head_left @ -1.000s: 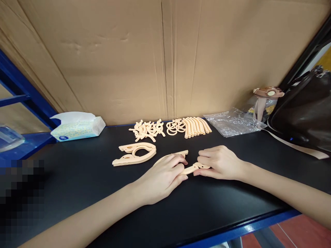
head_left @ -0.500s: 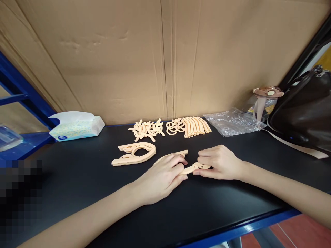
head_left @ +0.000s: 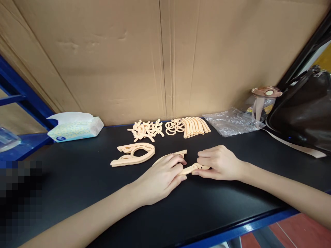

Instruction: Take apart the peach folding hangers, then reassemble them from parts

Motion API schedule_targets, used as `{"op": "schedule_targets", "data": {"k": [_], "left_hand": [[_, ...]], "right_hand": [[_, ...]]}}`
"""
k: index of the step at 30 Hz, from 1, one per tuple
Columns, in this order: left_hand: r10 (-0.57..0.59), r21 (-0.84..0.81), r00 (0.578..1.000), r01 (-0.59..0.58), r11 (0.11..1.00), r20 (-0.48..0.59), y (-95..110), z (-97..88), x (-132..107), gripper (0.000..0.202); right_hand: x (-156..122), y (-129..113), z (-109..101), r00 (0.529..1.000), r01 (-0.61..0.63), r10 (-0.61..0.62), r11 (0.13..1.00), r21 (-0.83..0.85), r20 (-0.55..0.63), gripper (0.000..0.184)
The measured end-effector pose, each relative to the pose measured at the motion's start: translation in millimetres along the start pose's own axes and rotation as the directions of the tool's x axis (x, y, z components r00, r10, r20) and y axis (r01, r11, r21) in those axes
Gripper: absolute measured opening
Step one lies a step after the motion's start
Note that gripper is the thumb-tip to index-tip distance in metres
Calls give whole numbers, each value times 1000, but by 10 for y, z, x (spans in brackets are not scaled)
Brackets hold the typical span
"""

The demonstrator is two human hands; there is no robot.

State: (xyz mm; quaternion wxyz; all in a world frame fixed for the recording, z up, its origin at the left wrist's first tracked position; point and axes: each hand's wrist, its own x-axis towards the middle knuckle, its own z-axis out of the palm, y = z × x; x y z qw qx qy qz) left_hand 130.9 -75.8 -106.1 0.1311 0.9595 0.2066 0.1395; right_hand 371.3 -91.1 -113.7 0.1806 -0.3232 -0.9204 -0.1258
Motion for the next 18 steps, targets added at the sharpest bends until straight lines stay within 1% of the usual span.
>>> {"op": "schedule_targets", "data": {"k": [13, 18], "left_hand": [[3, 8, 1000, -3, 1000, 7, 3, -7, 1, 21], [20, 24, 999, -19, 1000, -40, 0, 10, -3, 20]], "right_hand": [[8, -26, -8, 1000, -20, 19, 1000, 8, 11, 42], [0, -13, 7, 999, -25, 24, 999, 19, 41, 43]]}}
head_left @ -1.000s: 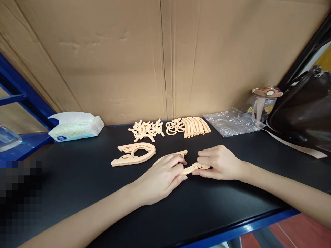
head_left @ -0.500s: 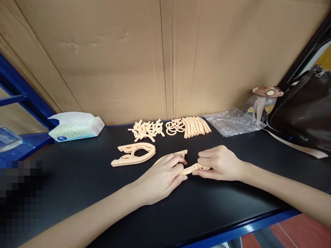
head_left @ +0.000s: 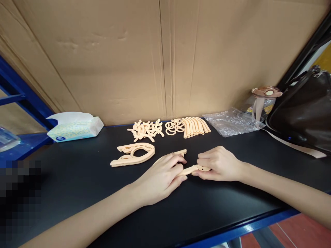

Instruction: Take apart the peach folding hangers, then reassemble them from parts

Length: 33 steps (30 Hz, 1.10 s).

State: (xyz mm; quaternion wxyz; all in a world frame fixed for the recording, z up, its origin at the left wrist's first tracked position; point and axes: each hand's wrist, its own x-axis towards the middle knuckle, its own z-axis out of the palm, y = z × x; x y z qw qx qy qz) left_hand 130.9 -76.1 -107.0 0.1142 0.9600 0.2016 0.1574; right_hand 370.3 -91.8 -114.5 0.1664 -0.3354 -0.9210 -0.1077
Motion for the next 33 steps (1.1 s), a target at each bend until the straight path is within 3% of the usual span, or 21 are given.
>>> {"op": "schedule_targets", "data": {"k": [5, 8, 14, 20, 24, 33], "left_hand": [[-93, 46, 991, 98, 994, -95, -11, 40, -6, 18], [-171, -2, 981, 172, 985, -87, -17, 53, -9, 18], [-225, -33, 970, 223, 974, -88, -7, 41, -2, 24], [-228, 10, 969, 230, 973, -96, -21, 48, -11, 28], [-249, 14, 965, 251, 968, -87, -41, 71, -16, 37], [-254, 105, 967, 255, 961, -28, -66, 91, 3, 47]], "right_hand": [[11, 64, -27, 998, -8, 5, 999, 45, 65, 45], [13, 85, -72, 994, -35, 28, 997, 67, 101, 43], [42, 47, -195, 989, -48, 30, 991, 126, 143, 15], [62, 112, -227, 990, -109, 97, 987, 121, 103, 10], [15, 213, -169, 984, -162, 156, 984, 68, 80, 17], [-12, 239, -187, 949, -261, 219, 949, 177, 227, 23]]}}
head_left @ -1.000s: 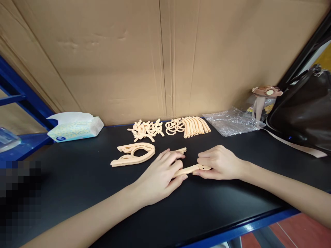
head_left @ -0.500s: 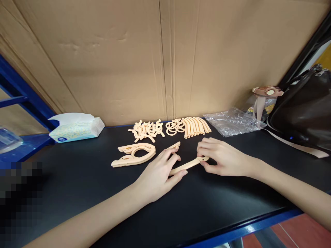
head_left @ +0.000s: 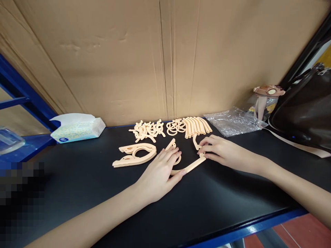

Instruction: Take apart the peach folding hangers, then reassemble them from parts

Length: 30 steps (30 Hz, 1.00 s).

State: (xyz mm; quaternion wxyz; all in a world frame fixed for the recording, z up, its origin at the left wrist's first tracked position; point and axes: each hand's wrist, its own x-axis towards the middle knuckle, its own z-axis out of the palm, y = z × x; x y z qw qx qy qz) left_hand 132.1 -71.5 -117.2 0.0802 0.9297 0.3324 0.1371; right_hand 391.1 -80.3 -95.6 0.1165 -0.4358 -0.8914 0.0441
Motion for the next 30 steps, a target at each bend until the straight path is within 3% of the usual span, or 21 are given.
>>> {"op": "schedule_targets", "data": {"k": [3, 12, 18, 30], "left_hand": [[-12, 13, 1000, 12, 1000, 12, -6, 3, -14, 53], [-23, 45, 1000, 22, 999, 1, -9, 11, -7, 62], [-19, 53, 1000, 19, 998, 0, -5, 14, -22, 63], [-5, 20, 999, 6, 1000, -34, -4, 7, -29, 55]], "right_hand": [[6, -41, -21, 1000, 24, -24, 1000, 18, 8, 19], [23, -114, -70, 993, 73, -76, 997, 38, 88, 30], [10, -140, -28, 996, 70, -73, 996, 60, 54, 29], [31, -148, 16, 998, -30, 26, 996, 88, 51, 16]]}}
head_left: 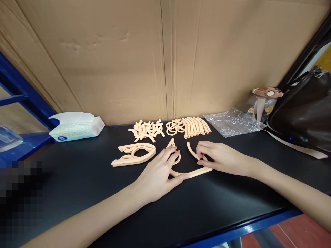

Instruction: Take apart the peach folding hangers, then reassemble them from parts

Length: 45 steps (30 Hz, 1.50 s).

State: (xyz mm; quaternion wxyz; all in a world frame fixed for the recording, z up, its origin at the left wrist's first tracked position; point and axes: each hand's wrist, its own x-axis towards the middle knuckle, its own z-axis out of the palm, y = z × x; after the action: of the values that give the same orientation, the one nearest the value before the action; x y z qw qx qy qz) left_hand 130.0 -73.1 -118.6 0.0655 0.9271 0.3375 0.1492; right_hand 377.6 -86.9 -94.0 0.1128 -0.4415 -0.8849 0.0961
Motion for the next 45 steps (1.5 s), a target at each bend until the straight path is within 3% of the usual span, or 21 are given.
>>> {"op": "schedule_targets", "data": {"k": [7, 21, 36, 45], "left_hand": [[-2, 11, 1000, 2, 1000, 6, -4, 2, 2, 59], [-13, 14, 1000, 13, 1000, 8, -6, 10, 6, 60], [-12, -4, 1000, 12, 1000, 12, 13, -6, 16, 59], [-47, 0, 998, 47, 999, 45, 18, -7, 19, 68]], "right_hand": [[7, -15, 3, 1000, -5, 5, 1000, -15, -19, 11], [-14, 6, -13, 999, 40, -40, 998, -39, 3, 27], [-10, -80, 7, 978, 207, -207, 978, -20, 27, 34], [-3, -111, 2, 972, 230, -230, 973, 3, 47, 24]]}}
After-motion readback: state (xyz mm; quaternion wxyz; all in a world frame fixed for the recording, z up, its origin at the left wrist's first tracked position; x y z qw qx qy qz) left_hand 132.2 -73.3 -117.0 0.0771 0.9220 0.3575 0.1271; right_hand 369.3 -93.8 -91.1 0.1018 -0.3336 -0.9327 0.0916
